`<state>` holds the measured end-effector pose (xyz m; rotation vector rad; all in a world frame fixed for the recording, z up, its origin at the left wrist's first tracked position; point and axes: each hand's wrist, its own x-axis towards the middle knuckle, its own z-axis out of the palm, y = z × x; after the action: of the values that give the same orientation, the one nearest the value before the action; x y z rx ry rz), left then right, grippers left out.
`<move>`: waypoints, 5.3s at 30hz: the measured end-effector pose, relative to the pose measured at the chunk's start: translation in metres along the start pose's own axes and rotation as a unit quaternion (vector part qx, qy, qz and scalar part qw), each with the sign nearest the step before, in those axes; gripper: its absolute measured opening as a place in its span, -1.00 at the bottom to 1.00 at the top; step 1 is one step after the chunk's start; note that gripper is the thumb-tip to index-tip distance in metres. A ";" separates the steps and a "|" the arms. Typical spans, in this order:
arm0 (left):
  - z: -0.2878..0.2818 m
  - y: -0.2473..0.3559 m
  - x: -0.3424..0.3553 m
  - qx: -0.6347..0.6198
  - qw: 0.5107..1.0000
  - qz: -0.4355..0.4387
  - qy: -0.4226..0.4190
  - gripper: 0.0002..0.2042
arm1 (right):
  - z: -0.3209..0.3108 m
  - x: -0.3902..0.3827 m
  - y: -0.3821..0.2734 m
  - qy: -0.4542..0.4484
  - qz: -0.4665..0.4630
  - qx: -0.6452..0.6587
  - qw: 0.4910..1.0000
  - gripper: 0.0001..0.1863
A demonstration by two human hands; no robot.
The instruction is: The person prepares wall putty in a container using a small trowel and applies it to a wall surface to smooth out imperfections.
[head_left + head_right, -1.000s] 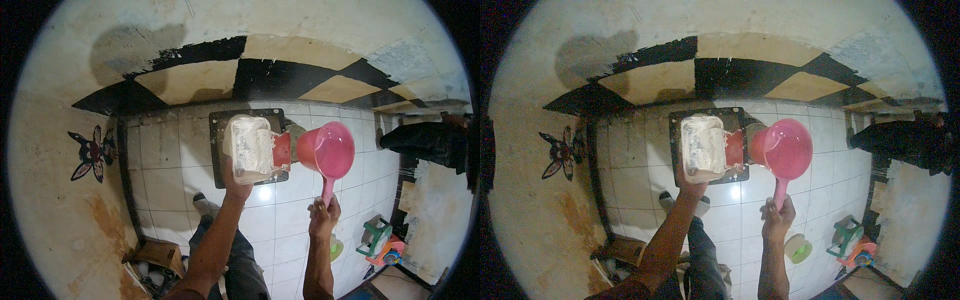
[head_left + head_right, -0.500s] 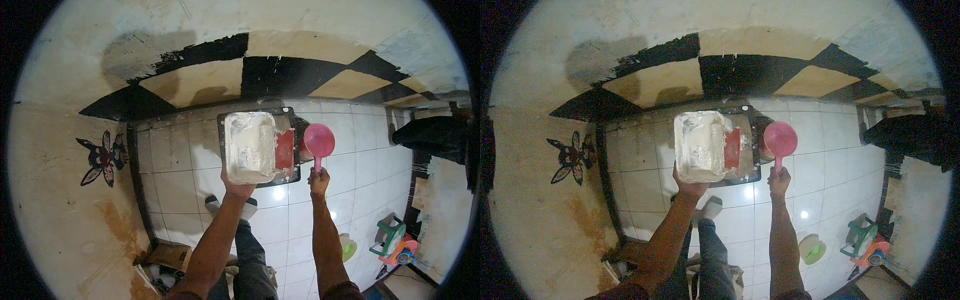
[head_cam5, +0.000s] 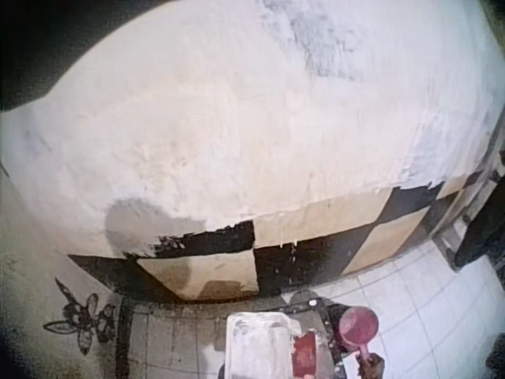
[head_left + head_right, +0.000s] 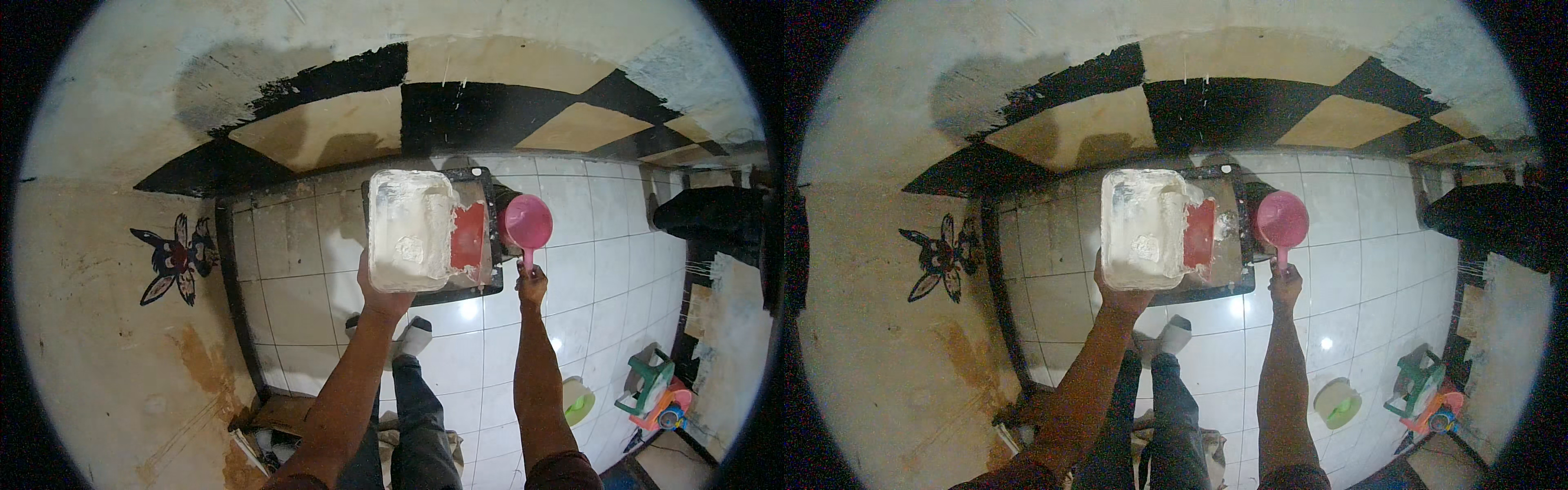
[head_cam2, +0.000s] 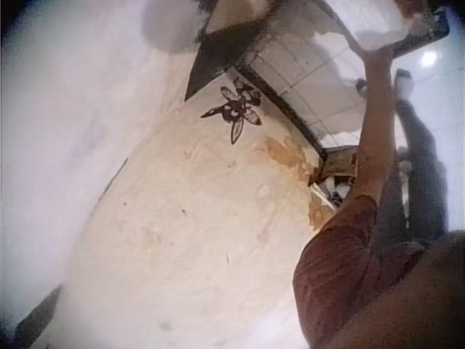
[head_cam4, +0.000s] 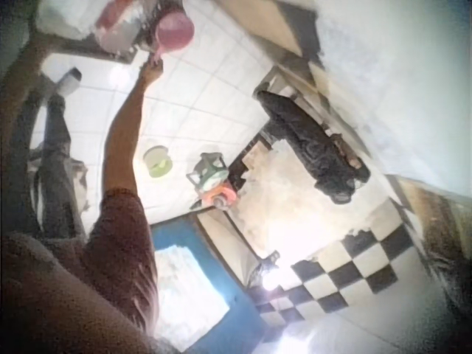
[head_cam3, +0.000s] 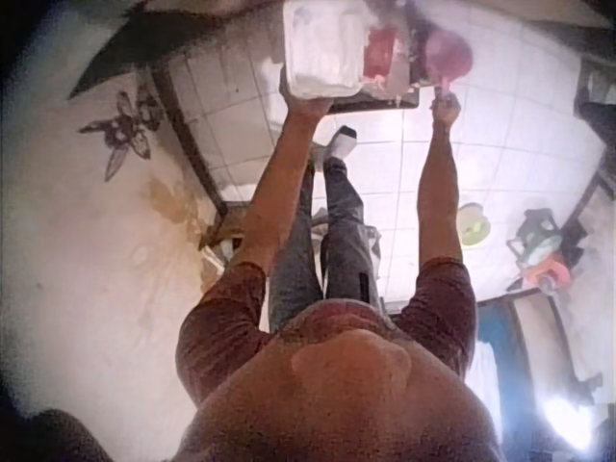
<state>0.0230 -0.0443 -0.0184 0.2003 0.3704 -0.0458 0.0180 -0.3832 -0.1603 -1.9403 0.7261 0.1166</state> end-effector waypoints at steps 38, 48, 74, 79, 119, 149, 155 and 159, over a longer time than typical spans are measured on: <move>0.011 -0.020 -0.029 0.034 0.998 0.052 0.004 -0.46 | 0.028 -0.134 -0.253 -0.103 -0.218 0.056 0.969 -0.65; 0.042 -0.013 -0.040 0.104 0.991 0.072 -0.033 -0.46 | 0.028 -0.188 -0.343 -0.146 -0.291 -0.207 0.923 -0.76; 0.162 0.045 -0.098 0.019 0.998 0.046 0.036 -0.48 | -0.003 -0.242 -0.458 -0.205 -0.270 -0.280 0.898 -0.58; 0.191 0.050 -0.108 -0.018 0.996 -0.007 0.089 -0.51 | -0.020 -0.246 -0.486 -0.152 -0.370 -0.270 0.876 -0.80; 0.347 0.065 -0.233 0.046 0.989 0.084 -0.116 -0.49 | -0.133 -0.345 -0.603 -0.158 -0.427 -0.253 0.853 -0.67; 0.323 0.213 -0.257 0.018 0.992 0.038 -0.117 -0.48 | 0.028 -0.478 -0.623 -0.147 -0.592 -0.311 0.729 -0.43; 0.305 0.276 -0.271 0.050 0.996 0.012 -0.067 -0.47 | 0.073 -0.519 -0.637 -0.144 -0.563 -0.307 0.754 -0.48; 0.291 0.308 -0.282 0.071 0.996 0.018 -0.052 -0.48 | 0.088 -0.547 -0.642 -0.161 -0.516 -0.253 0.802 -0.69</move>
<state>-0.1117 0.2007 0.4073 0.3445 0.2605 -0.0460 -0.0634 0.1232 0.5147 -2.4768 -0.7204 -0.0477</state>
